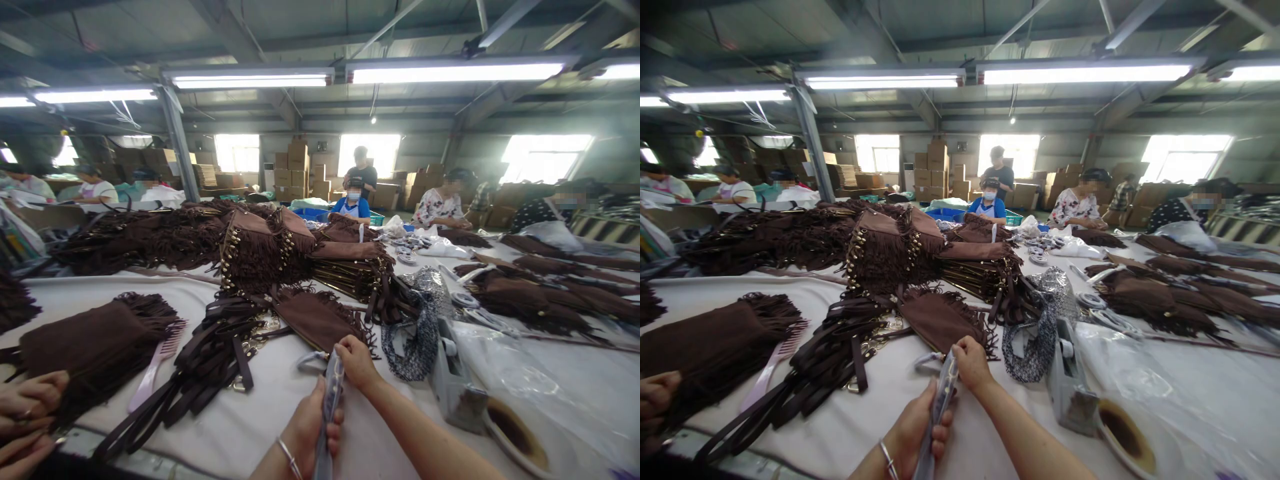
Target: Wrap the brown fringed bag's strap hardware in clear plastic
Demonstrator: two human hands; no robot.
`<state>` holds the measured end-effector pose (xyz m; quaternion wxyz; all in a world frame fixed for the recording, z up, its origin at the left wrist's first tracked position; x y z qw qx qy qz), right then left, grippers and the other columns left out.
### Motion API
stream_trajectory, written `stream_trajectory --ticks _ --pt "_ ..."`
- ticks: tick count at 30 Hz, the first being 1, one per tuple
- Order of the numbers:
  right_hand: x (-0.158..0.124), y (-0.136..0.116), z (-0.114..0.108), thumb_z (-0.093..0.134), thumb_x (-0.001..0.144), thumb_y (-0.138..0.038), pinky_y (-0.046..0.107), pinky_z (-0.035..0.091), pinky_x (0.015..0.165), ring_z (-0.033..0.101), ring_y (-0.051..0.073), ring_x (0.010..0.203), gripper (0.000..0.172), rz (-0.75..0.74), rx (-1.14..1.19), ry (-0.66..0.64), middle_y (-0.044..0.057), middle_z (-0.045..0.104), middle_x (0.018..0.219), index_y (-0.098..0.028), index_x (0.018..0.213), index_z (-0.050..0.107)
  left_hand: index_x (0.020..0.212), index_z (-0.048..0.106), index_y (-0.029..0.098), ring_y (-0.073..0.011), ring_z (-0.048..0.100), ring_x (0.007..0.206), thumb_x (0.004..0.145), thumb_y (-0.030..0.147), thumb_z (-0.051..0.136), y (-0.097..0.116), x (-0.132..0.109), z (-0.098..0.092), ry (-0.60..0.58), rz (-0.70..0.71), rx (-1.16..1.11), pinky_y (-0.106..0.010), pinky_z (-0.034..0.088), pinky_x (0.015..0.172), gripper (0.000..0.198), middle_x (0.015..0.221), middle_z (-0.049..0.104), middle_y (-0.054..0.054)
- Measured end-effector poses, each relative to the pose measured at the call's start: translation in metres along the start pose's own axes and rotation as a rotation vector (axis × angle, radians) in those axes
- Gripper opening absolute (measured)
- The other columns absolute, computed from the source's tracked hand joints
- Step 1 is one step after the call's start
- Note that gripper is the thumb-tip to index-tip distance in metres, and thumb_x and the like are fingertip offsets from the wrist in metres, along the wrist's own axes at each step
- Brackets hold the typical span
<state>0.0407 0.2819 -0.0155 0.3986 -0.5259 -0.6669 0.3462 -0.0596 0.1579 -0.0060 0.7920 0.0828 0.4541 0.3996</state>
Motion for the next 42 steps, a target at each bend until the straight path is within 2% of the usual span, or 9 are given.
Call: stream_trajectory --ticks 5,11,17,19,21,25,30,37,42 --pt "-0.006 -0.008 0.000 0.049 0.080 -0.031 0.025 0.038 0.056 0.051 0.015 0.057 0.018 -0.035 -0.004 -0.009 -0.003 0.053 0.057 -0.020 0.067 0.054 0.092 0.058 0.015 -0.0062 0.043 0.042 0.084 0.060 0.048 0.017 0.003 0.008 -0.015 0.066 0.082 -0.018 0.040 0.040 0.047 0.063 0.050 0.002" --pt "-0.010 -0.005 -0.003 0.047 0.083 -0.033 0.025 0.038 0.055 0.052 0.014 0.056 0.020 -0.049 -0.023 -0.042 -0.002 0.056 0.057 -0.019 0.070 0.055 0.082 0.055 0.013 0.0000 0.022 0.037 0.085 0.036 0.052 0.018 0.007 0.011 0.031 0.112 0.180 -0.012 0.015 0.034 0.023 0.061 0.042 0.007" --pt "-0.009 0.000 -0.019 0.045 0.083 -0.026 0.027 0.043 0.057 0.057 0.017 0.060 0.022 -0.043 -0.064 -0.095 0.002 0.062 0.063 -0.016 0.075 0.063 0.082 0.051 0.017 -0.0019 0.026 0.038 0.085 0.032 0.045 0.007 0.007 0.006 0.145 0.184 0.256 -0.013 0.014 0.035 0.017 0.061 0.042 0.007" --pt "-0.016 -0.011 -0.036 0.045 0.085 -0.022 0.029 0.046 0.073 0.060 0.018 0.081 0.022 -0.149 -0.078 -0.126 0.006 0.067 0.085 -0.017 0.094 0.065 0.082 0.050 0.017 -0.0022 0.025 0.038 0.084 0.033 0.044 0.007 0.006 0.004 0.153 0.179 0.252 -0.013 0.014 0.035 0.017 0.060 0.041 0.007" --pt "-0.028 -0.028 -0.050 0.051 0.084 -0.017 0.030 0.042 0.087 0.057 0.018 0.099 0.027 -0.392 -0.150 -0.277 0.006 0.065 0.106 -0.022 0.107 0.063 0.081 0.049 0.017 -0.0022 0.023 0.038 0.082 0.033 0.044 0.008 0.005 0.002 0.139 0.153 0.237 -0.014 0.013 0.036 0.016 0.060 0.039 0.008" --pt "-0.047 -0.046 -0.057 0.055 0.087 -0.020 0.033 0.037 0.086 0.054 0.019 0.097 0.018 -0.766 -0.402 -0.512 0.003 0.065 0.104 -0.027 0.098 0.068 0.076 0.047 0.018 -0.0018 0.018 0.037 0.078 0.034 0.045 0.011 0.003 0.003 0.084 0.111 0.214 -0.015 0.010 0.036 0.017 0.059 0.035 0.009" --pt "-0.039 -0.047 -0.041 0.053 0.088 -0.020 0.034 0.035 0.080 0.052 0.018 0.086 0.017 -0.860 -0.532 -0.514 0.004 0.067 0.086 -0.021 0.079 0.066 0.077 0.050 0.017 -0.0030 0.022 0.036 0.075 0.030 0.045 0.002 -0.003 0.004 0.103 0.103 0.257 -0.016 0.010 0.034 0.014 0.058 0.039 0.007" --pt "-0.039 -0.060 -0.049 0.058 0.085 -0.022 0.033 0.036 0.085 0.056 0.018 0.097 0.022 -0.853 -0.408 -0.622 0.004 0.067 0.107 -0.025 0.106 0.065 0.076 0.048 0.018 -0.0015 0.016 0.037 0.075 0.032 0.048 0.001 -0.007 -0.003 0.048 0.074 0.191 -0.014 0.009 0.036 0.015 0.058 0.033 0.009" --pt "-0.044 -0.050 -0.041 0.055 0.086 -0.021 0.033 0.036 0.082 0.057 0.018 0.090 0.017 -0.853 -0.455 -0.623 0.003 0.071 0.092 -0.024 0.078 0.070 0.075 0.047 0.018 -0.0015 0.015 0.037 0.075 0.032 0.048 0.002 -0.007 -0.006 0.026 0.052 0.189 -0.015 0.008 0.037 0.014 0.058 0.033 0.009"
Point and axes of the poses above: each hand's wrist, its own x-axis towards the middle knuckle, its own z-axis out of the palm, y = z × x, the point moved 2 cm from there along x, towards the middle knuckle
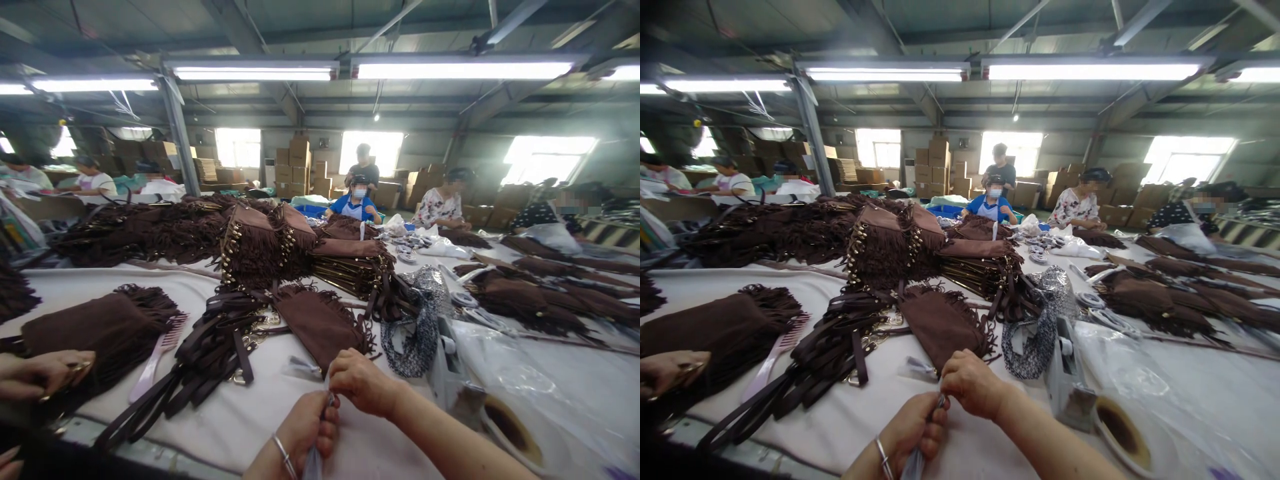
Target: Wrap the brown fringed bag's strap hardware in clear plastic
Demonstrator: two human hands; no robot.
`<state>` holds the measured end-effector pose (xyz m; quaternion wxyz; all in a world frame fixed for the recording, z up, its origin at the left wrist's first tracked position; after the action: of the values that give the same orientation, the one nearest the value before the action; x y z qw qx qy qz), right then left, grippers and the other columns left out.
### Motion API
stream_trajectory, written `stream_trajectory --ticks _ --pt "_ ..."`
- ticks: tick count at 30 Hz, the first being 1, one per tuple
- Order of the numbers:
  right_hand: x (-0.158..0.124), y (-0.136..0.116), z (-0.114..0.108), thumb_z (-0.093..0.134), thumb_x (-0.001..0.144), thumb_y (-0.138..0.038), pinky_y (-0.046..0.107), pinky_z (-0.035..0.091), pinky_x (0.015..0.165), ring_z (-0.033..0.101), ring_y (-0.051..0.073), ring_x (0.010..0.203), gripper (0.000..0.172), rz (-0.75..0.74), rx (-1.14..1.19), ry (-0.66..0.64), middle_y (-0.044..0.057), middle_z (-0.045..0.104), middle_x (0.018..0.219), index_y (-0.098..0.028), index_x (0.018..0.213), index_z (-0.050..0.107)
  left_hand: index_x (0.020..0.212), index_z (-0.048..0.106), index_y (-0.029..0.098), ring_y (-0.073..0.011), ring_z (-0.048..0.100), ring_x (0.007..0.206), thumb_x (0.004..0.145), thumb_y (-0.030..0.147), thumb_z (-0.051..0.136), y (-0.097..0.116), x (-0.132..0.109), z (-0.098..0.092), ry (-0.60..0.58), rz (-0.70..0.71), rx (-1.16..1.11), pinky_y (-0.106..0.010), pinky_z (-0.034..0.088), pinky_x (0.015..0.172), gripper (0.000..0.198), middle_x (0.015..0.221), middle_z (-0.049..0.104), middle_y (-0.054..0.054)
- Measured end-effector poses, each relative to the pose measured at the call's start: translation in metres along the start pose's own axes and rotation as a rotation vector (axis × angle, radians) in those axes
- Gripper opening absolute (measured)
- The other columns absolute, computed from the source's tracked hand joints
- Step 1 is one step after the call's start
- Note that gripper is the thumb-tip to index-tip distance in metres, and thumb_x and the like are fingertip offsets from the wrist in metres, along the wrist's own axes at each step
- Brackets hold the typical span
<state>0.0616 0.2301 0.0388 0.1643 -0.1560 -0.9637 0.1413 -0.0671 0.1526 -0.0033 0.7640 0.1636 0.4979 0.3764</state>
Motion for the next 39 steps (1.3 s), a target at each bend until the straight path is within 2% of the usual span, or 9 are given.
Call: stream_trajectory --ticks 5,10,12,18,21,25,28,33,39 --pt "0.004 0.008 0.011 0.060 0.080 -0.018 0.030 0.038 0.080 0.058 0.017 0.084 0.014 0.047 0.058 -0.020 0.001 0.071 0.082 -0.023 0.074 0.071 0.079 0.052 0.020 -0.0058 0.021 0.038 0.083 0.039 0.042 -0.009 -0.002 0.002 0.067 0.099 0.125 -0.020 0.011 0.040 0.022 0.057 0.037 0.008" --pt "0.007 0.007 0.013 0.066 0.074 -0.019 0.029 0.041 0.076 0.060 0.019 0.081 0.011 0.142 0.054 -0.093 0.002 0.072 0.080 -0.024 0.079 0.074 0.067 0.057 0.020 -0.0183 0.046 0.061 0.082 0.036 0.054 -0.011 -0.002 -0.002 0.301 0.574 0.660 -0.030 0.032 0.061 0.023 0.062 0.053 -0.002" --pt "0.008 0.004 0.012 0.066 0.073 -0.019 0.029 0.042 0.076 0.061 0.020 0.080 0.011 0.160 0.052 -0.096 0.003 0.073 0.079 -0.023 0.078 0.075 0.064 0.058 0.020 -0.0214 0.048 0.069 0.080 0.030 0.058 -0.011 -0.002 -0.005 0.353 0.637 0.741 -0.032 0.031 0.069 0.019 0.067 0.056 -0.005" --pt "0.013 0.000 0.007 0.063 0.075 -0.017 0.027 0.043 0.072 0.062 0.018 0.077 0.026 0.090 0.044 -0.089 0.003 0.072 0.084 -0.025 0.098 0.072 0.062 0.055 0.022 -0.0210 0.048 0.064 0.084 0.024 0.048 -0.006 -0.003 -0.003 0.342 0.595 0.785 -0.033 0.029 0.066 0.023 0.064 0.057 -0.005" --pt "0.017 -0.001 0.007 0.063 0.077 -0.018 0.027 0.042 0.072 0.059 0.017 0.075 0.013 -0.033 0.018 -0.098 0.003 0.069 0.079 -0.023 0.082 0.074 0.064 0.056 0.021 -0.0216 0.051 0.067 0.085 0.021 0.044 -0.003 -0.007 -0.001 0.325 0.594 0.815 -0.032 0.031 0.066 0.024 0.067 0.060 -0.006" --pt "0.015 -0.003 0.007 0.060 0.080 -0.016 0.026 0.042 0.073 0.056 0.016 0.075 0.014 -0.063 0.016 -0.079 0.003 0.066 0.075 -0.021 0.073 0.071 0.064 0.056 0.020 -0.0220 0.053 0.071 0.084 0.022 0.045 -0.002 -0.011 -0.002 0.335 0.598 0.835 -0.033 0.033 0.067 0.023 0.069 0.061 -0.007" --pt "0.009 -0.007 0.008 0.057 0.080 -0.014 0.026 0.042 0.073 0.055 0.016 0.077 0.014 -0.047 0.016 -0.053 0.003 0.065 0.077 -0.020 0.073 0.068 0.069 0.056 0.019 -0.0165 0.048 0.059 0.086 0.031 0.045 -0.006 -0.012 -0.005 0.257 0.512 0.683 -0.029 0.033 0.058 0.024 0.062 0.054 -0.002" --pt "0.000 -0.013 0.012 0.055 0.082 -0.016 0.027 0.041 0.074 0.053 0.016 0.079 0.015 -0.013 -0.025 0.013 0.003 0.063 0.079 -0.018 0.069 0.061 0.081 0.050 0.020 -0.0047 0.021 0.040 0.083 0.051 0.046 -0.018 -0.006 -0.008 0.006 0.167 0.181 -0.019 0.014 0.040 0.031 0.058 0.038 0.008" --pt "-0.010 -0.018 0.016 0.057 0.083 -0.023 0.034 0.037 0.073 0.050 0.019 0.079 0.011 -0.042 -0.234 0.070 0.004 0.062 0.080 -0.018 0.073 0.057 0.069 0.043 0.021 -0.0055 0.022 0.039 0.077 0.045 0.047 -0.018 0.002 -0.002 0.074 0.178 0.199 -0.019 0.012 0.038 0.026 0.053 0.030 0.009"
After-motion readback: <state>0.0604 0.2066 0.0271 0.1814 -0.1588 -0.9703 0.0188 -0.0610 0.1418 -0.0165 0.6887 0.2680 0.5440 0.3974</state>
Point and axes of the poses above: each hand's wrist, its own x-axis towards the middle knuckle, its own z-axis out of the palm, y = z × x, the point moved 2 cm from there along x, towards the middle knuckle
